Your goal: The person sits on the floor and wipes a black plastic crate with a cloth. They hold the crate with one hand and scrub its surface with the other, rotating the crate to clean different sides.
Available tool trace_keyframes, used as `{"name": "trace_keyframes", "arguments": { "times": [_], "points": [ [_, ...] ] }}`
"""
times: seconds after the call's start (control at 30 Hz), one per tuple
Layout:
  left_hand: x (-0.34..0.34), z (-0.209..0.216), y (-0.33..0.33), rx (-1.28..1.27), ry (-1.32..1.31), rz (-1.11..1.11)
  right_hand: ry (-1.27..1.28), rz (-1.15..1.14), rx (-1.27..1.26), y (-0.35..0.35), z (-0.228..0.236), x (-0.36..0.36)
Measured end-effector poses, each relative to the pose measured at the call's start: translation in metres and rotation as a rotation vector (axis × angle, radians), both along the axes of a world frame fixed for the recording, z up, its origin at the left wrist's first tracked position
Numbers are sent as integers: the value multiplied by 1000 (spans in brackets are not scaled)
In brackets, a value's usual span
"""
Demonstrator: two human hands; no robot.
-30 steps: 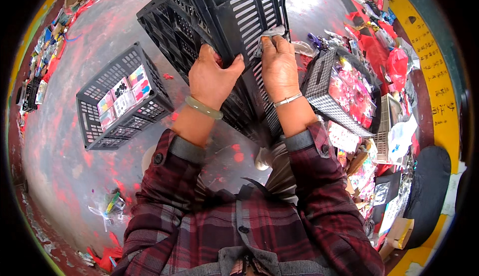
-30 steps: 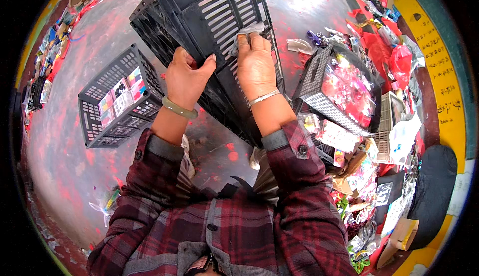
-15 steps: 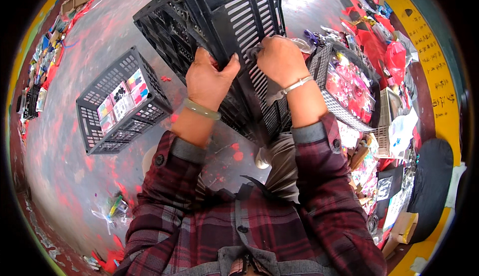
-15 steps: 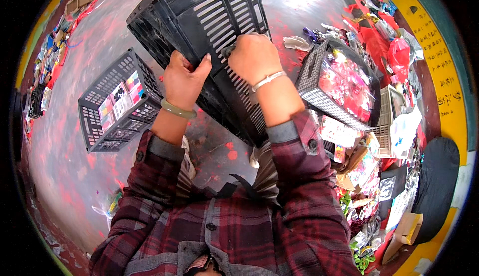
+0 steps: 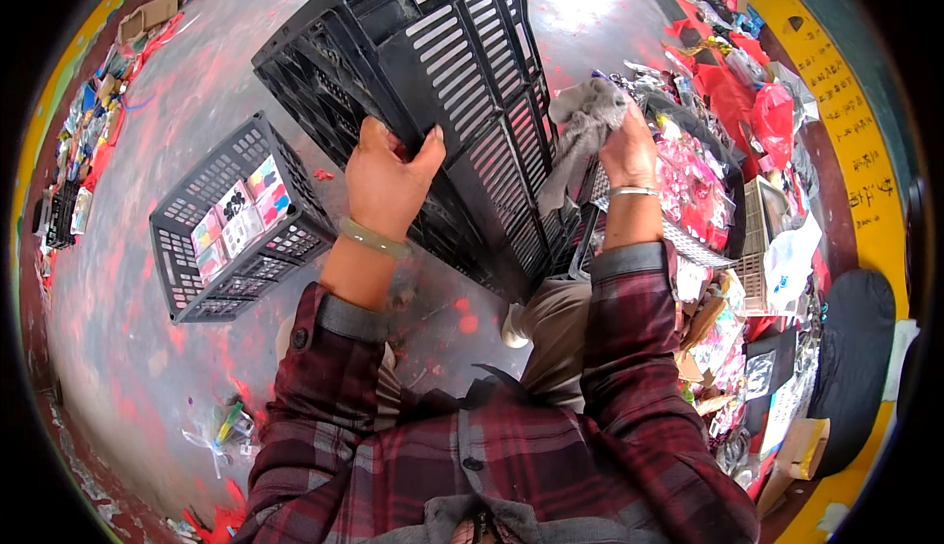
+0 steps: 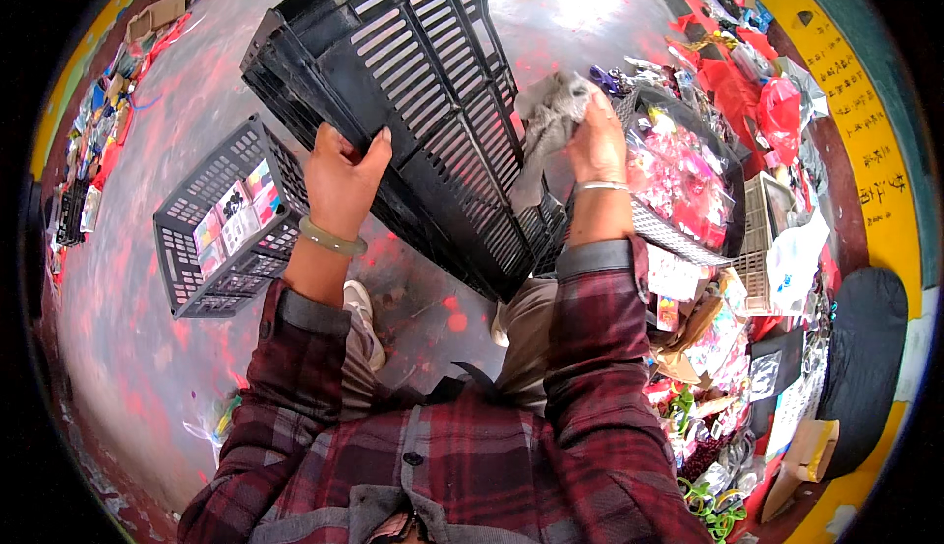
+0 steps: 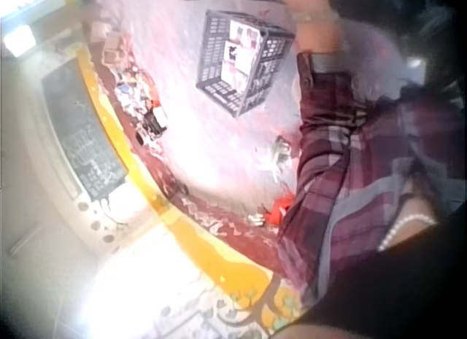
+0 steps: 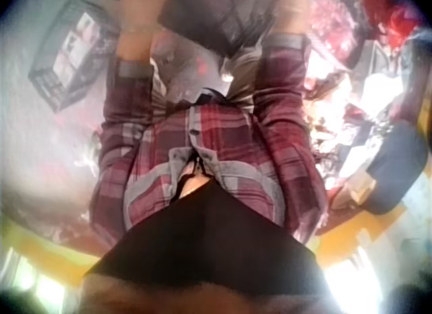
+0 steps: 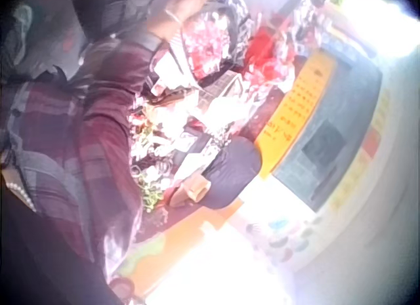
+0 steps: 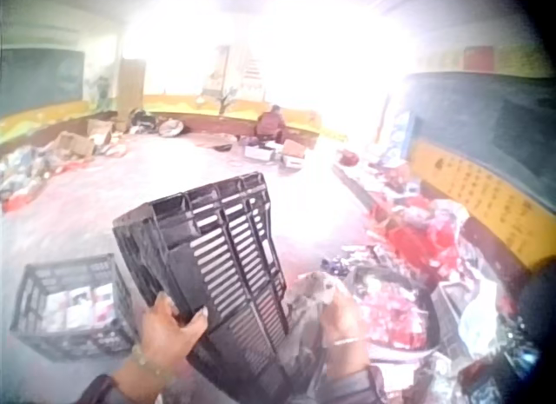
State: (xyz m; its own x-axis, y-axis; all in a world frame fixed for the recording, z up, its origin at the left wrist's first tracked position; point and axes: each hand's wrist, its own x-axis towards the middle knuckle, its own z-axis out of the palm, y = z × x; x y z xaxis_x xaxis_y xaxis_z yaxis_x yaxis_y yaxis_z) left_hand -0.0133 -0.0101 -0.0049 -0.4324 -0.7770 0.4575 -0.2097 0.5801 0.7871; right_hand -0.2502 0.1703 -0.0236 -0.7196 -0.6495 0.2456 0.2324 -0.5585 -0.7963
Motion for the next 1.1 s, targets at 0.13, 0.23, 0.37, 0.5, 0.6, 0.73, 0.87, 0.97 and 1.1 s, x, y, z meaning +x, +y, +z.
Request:
{"name": "trace_keyframes", "arguments": {
  "times": [0.13, 0.23, 0.37, 0.5, 0.6, 0.73, 0.87, 0.97, 1.1],
  "points": [
    [1, 4, 8, 23, 78, -69, 58, -386, -23, -44, 12, 17],
    [-1, -2, 5, 33, 125, -100, 491, -552, 307, -72, 3, 14],
    [-3, -4, 3, -11, 116, -85, 597, -563, 477, -87, -19, 0],
    [-8, -6, -6, -99, 45, 10, 806, -560, 847, -70, -31, -4],
    [-12, -8, -11, -128, 15, 72, 301, -327, 591, -61, -73, -11],
    [-10, 1, -10, -74, -4, 57, 315, -224, 562, -49, -84, -19],
    [-12, -3, -8, -100, -8, 50, 427, -293, 562, -49, -91, -27],
    [-6, -4, -8, -73, 27, 24, 720, -439, 671, -71, -67, -20],
    [-4, -1, -9, -29, 38, -9, 806, -462, 680, -98, -27, -22]
  ]
}}
